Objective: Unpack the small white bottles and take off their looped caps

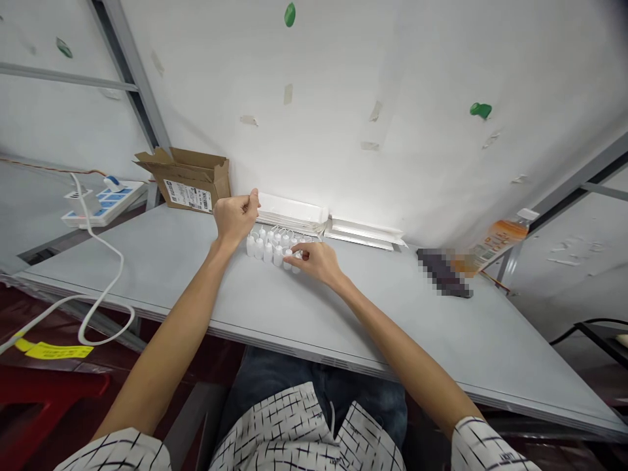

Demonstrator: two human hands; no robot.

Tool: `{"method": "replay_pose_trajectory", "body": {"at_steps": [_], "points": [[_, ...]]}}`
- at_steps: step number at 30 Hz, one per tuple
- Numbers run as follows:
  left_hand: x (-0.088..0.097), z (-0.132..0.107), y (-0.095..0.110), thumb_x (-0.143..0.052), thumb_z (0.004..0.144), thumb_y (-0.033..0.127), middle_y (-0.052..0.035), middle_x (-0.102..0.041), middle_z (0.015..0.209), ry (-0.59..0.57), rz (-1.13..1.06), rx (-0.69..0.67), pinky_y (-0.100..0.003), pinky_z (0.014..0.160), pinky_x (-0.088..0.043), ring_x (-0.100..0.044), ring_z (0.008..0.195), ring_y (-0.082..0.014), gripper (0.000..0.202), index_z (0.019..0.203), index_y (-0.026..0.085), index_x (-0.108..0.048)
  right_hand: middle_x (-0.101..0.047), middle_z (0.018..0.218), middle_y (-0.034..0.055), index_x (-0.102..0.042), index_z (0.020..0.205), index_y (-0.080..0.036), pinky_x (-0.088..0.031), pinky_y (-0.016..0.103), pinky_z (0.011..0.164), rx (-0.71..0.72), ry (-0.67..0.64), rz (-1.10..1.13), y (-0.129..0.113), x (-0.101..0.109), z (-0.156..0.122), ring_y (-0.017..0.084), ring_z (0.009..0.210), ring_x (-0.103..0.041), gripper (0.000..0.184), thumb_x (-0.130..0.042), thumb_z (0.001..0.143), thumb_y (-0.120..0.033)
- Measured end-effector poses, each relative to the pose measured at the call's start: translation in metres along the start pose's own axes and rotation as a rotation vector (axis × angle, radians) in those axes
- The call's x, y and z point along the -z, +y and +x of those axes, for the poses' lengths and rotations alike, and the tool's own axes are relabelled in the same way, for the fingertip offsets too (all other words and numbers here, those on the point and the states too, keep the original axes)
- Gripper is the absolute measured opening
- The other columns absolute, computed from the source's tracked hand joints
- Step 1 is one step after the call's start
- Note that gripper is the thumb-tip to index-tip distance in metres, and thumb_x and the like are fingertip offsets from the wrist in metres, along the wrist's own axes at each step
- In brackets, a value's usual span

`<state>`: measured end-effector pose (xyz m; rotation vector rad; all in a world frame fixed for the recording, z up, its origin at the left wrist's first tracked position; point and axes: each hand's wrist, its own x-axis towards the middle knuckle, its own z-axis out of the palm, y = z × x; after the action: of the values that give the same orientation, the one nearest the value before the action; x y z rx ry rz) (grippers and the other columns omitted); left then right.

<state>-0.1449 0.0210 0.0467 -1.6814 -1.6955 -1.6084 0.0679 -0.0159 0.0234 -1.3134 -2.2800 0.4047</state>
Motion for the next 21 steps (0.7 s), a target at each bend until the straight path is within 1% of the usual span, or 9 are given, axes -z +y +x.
{"method": "replay_pose_trajectory", "body": {"at_steps": [3,6,9,13,21], "points": [[0.0003,-0.0004,0.0011,-0.048,0.091,0.039,-0.0034,-0.066,0.055,-0.015,-0.036,0.016,-0.025,0.058,-0.043,-0.063,0.058,-0.0146,0.045,0.055,0.018,-0.065,-0.067,0.070,0.0012,-0.075,0.096,-0.022,-0.029,0.025,0.059,0.016,0.005,-0.028,0.0000,0.0006,-0.0008,0.015,0.068,-0.057,0.031,-0.066,0.083,-0.049],[0.0007,-0.0009,0.0018,-0.048,0.091,0.040,-0.0034,-0.066,0.054,-0.022,-0.046,0.022,-0.026,0.059,-0.043,-0.062,0.057,-0.0149,0.046,0.055,0.018,-0.065,-0.069,0.072,0.0007,-0.073,0.098,-0.023,-0.029,0.025,0.059,-0.004,-0.006,-0.033,-0.0005,0.0015,-0.0022,0.015,0.068,-0.058,0.032,-0.069,0.080,-0.049],[0.0004,-0.0014,0.0014,-0.047,0.091,0.042,-0.0024,-0.066,0.053,-0.017,-0.016,0.007,-0.026,0.059,-0.043,-0.062,0.055,-0.0143,0.047,0.056,0.018,-0.066,-0.070,0.075,-0.0002,-0.072,0.098,-0.023,-0.029,0.025,0.058,-0.015,-0.012,-0.039,-0.0013,0.0023,-0.0036,0.016,0.070,-0.059,0.030,-0.072,0.077,-0.045],[-0.0004,-0.0016,-0.0001,-0.045,0.092,0.042,-0.0012,-0.065,0.051,-0.011,-0.014,-0.025,-0.027,0.058,-0.042,-0.062,0.054,-0.0144,0.048,0.056,0.019,-0.066,-0.072,0.076,-0.0002,-0.071,0.100,-0.023,-0.030,0.026,0.059,-0.027,-0.005,-0.041,-0.0013,0.0021,-0.0043,0.017,0.073,-0.061,0.029,-0.072,0.078,-0.041],[-0.0020,-0.0008,-0.0011,-0.046,0.092,0.043,-0.0007,-0.063,0.049,0.027,-0.065,-0.053,-0.028,0.055,-0.041,-0.061,0.050,-0.0151,0.049,0.052,0.020,-0.064,-0.073,0.078,-0.0015,-0.069,0.105,-0.024,-0.033,0.025,0.061,-0.019,0.015,-0.043,-0.0012,0.0034,-0.0070,0.017,0.077,-0.063,0.033,-0.072,0.078,-0.043]]}}
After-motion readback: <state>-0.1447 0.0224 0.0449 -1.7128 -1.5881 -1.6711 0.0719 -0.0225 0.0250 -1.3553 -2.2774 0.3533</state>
